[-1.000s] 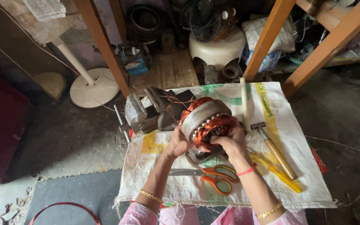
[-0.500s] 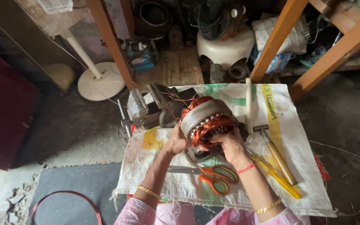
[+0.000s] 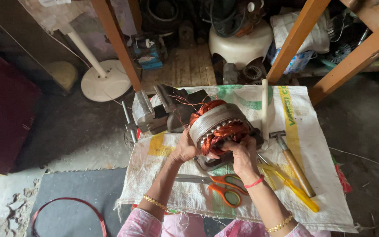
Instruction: The person winds copper wire by hand into the slots of a motor stator held in a bench vise. They repeatedly insert and adjust the wire with both hands, occasionally rotating the stator to access different slots.
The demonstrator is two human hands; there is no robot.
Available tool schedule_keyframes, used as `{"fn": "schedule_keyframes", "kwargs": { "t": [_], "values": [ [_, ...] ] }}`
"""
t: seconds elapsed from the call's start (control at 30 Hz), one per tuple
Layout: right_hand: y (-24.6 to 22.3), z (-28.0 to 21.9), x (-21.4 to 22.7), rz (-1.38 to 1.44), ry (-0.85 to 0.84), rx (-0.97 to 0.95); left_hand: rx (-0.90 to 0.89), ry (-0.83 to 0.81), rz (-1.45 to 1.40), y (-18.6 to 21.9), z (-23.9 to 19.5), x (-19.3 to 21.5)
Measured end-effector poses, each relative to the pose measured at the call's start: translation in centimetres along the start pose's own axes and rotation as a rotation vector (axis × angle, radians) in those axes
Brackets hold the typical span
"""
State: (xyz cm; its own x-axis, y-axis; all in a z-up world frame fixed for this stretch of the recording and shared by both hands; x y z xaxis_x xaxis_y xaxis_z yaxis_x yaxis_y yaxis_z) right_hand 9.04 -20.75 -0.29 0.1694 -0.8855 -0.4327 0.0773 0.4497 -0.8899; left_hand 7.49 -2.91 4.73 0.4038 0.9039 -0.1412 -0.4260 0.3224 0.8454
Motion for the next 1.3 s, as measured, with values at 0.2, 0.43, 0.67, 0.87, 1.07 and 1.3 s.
{"fn": "schedule_keyframes", "kwargs": {
  "t": [0.2, 0.43, 0.67, 0.87, 1.07, 1.3],
  "values": [
    [0.9, 0.4, 1.8, -0.058, 0.201, 0.007, 0.555, 0.422, -0.95, -5.0, -1.6, 0.2],
    [-2.7, -0.8, -3.0, -0.121, -0.151, -0.195, 0.28, 0.088, -0.54, -4.9, -0.8, 0.7],
    [-7.6, -0.6, 2.4, 0.043, 0.048, -0.133, 0.165, 0.161, -0.07, -3.6, -2.3, 2.0],
    [-4.3, -3.2, 9.0, -0.65, 0.212, 0.086, 0.062, 0.43, 0.175, -0.6, -6.2, 0.9],
    [-4.8, -3.2, 8.4, -0.883, 0.208, 0.3, 0.109, 0.701, 0.449, 1.8, -11.1, -1.6],
    [-4.2, -3.0, 8.9, -0.84, 0.205, 0.05, 0.38, 0.563, 1.049, -0.2, -11.1, -2.9]
  ]
}}
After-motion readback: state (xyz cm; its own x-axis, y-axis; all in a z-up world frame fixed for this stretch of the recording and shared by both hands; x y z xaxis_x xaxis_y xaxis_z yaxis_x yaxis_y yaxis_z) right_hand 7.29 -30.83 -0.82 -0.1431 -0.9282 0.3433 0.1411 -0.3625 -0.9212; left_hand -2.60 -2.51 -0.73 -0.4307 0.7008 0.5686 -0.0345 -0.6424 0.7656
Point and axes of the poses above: each hand's wrist, its own z-axis towards the middle knuckle, its own x-axis out of the back of the hand, y = z × x, the point moved 9 cm from there along z, towards the middle knuckle, and after that the axes turned 6 degrees about -x, right-handed, at the moved point
